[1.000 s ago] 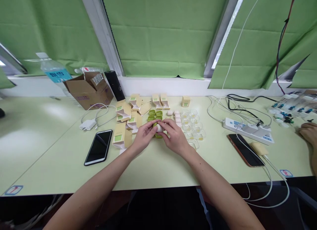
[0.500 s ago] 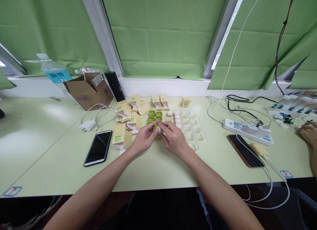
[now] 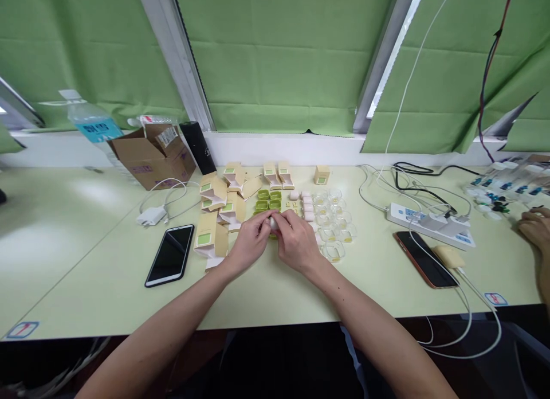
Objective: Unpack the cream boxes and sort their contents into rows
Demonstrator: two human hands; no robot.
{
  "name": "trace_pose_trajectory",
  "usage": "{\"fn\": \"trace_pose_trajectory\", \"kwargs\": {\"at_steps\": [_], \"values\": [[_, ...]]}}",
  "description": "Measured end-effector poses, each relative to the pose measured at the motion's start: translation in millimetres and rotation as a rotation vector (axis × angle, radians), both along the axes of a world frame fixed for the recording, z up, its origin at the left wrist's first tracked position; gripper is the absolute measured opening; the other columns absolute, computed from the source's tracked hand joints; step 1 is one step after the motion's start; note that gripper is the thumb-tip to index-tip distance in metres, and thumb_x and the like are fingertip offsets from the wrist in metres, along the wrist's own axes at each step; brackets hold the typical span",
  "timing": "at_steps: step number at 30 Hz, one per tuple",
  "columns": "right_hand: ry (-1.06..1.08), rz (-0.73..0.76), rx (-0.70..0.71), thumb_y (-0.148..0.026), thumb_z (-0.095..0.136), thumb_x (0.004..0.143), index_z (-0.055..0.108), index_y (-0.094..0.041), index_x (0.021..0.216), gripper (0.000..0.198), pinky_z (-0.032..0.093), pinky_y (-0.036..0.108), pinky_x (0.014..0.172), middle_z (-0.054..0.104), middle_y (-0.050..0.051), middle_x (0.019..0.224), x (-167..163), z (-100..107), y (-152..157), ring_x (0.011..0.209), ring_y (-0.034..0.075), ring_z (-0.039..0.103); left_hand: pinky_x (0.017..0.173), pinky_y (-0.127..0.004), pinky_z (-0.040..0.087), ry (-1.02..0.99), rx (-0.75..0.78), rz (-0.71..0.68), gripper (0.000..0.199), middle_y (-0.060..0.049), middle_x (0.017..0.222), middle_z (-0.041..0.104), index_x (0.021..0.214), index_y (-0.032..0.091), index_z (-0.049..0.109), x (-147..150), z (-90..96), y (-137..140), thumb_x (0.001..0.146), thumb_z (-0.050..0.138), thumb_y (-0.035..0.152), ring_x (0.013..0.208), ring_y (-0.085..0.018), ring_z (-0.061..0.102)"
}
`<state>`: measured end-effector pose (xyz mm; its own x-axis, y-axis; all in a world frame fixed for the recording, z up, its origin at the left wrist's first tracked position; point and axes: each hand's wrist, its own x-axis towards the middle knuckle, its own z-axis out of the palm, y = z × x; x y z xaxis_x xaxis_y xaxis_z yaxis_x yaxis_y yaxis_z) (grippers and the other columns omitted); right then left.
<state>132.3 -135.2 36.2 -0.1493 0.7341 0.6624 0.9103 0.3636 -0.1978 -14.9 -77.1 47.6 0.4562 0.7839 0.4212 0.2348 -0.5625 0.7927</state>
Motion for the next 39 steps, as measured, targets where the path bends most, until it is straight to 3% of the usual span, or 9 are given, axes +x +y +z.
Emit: {"fn": "trace_pose_trajectory", "kwargs": {"at_steps": [9, 19, 28, 31, 35, 39], "values": [[-0.053, -0.062, -0.078, -0.01, 0.049, 0.095, 0.063, -0.014, 0.12, 0.03, 0.046, 0.034, 0.062, 0.063, 0.014, 0.102, -5, 6, -2, 0.085, 0.025, 0.06, 0.08, -0.031, 0.061, -0.027, -0.117, -0.036, 0.04, -0.003, 0.101, 0.081, 0.113, 0.019, 0.079, 3, 8.5, -3, 0.092, 0.045, 0.023, 0.084, -0.021, 0.074], [0.01, 0.026, -0.089, -0.018, 0.046, 0.103, 0.058, -0.019, 0.135, 0.034, 0.048, 0.032, 0.063, 0.062, 0.011, 0.104, 5, 3, 2, 0.087, 0.024, 0.061, 0.082, -0.037, 0.064, -0.123, -0.282, -0.037, 0.033, -0.006, 0.1, 0.082, 0.107, 0.017, 0.08, 0, 5.8, 5, 0.088, 0.056, 0.029, 0.086, -0.023, 0.076], [-0.037, -0.045, -0.06, -0.011, 0.043, 0.099, 0.062, -0.016, 0.132, 0.038, 0.048, 0.032, 0.063, 0.061, 0.013, 0.1, -3, 3, 1, 0.083, 0.024, 0.058, 0.075, -0.036, 0.066, -0.107, -0.231, -0.024, 0.035, -0.004, 0.093, 0.082, 0.107, 0.018, 0.081, 3, 3.8, 5, 0.091, 0.053, 0.032, 0.081, -0.023, 0.075], [0.057, -0.013, -0.07, -0.014, 0.044, 0.1, 0.06, -0.016, 0.133, 0.037, 0.051, 0.033, 0.065, 0.06, 0.013, 0.105, -1, 4, 1, 0.087, 0.025, 0.06, 0.08, -0.037, 0.066, -0.172, -0.295, -0.058, 0.038, -0.006, 0.098, 0.081, 0.113, 0.017, 0.079, 0, 1.2, 8, 0.093, 0.058, 0.041, 0.088, -0.024, 0.076], [0.351, 0.129, -0.119, -0.017, 0.049, 0.099, 0.06, -0.021, 0.133, 0.036, 0.058, 0.037, 0.08, 0.059, 0.011, 0.111, 10, 4, 5, 0.093, 0.023, 0.063, 0.086, -0.043, 0.065, -0.24, -0.41, -0.237, 0.057, -0.013, 0.111, 0.079, 0.129, 0.014, 0.071, -7, -0.4, 14, 0.086, 0.076, 0.051, 0.097, -0.028, 0.076], [0.552, 0.225, -0.187, -0.019, 0.058, 0.096, 0.066, -0.023, 0.123, 0.028, 0.057, 0.037, 0.082, 0.062, 0.007, 0.107, 19, 6, 9, 0.092, 0.021, 0.063, 0.091, -0.043, 0.063, -0.218, -0.366, -0.234, 0.064, -0.016, 0.12, 0.076, 0.128, 0.014, 0.07, -5, -0.4, 13, 0.077, 0.086, 0.05, 0.108, -0.031, 0.073]]}}
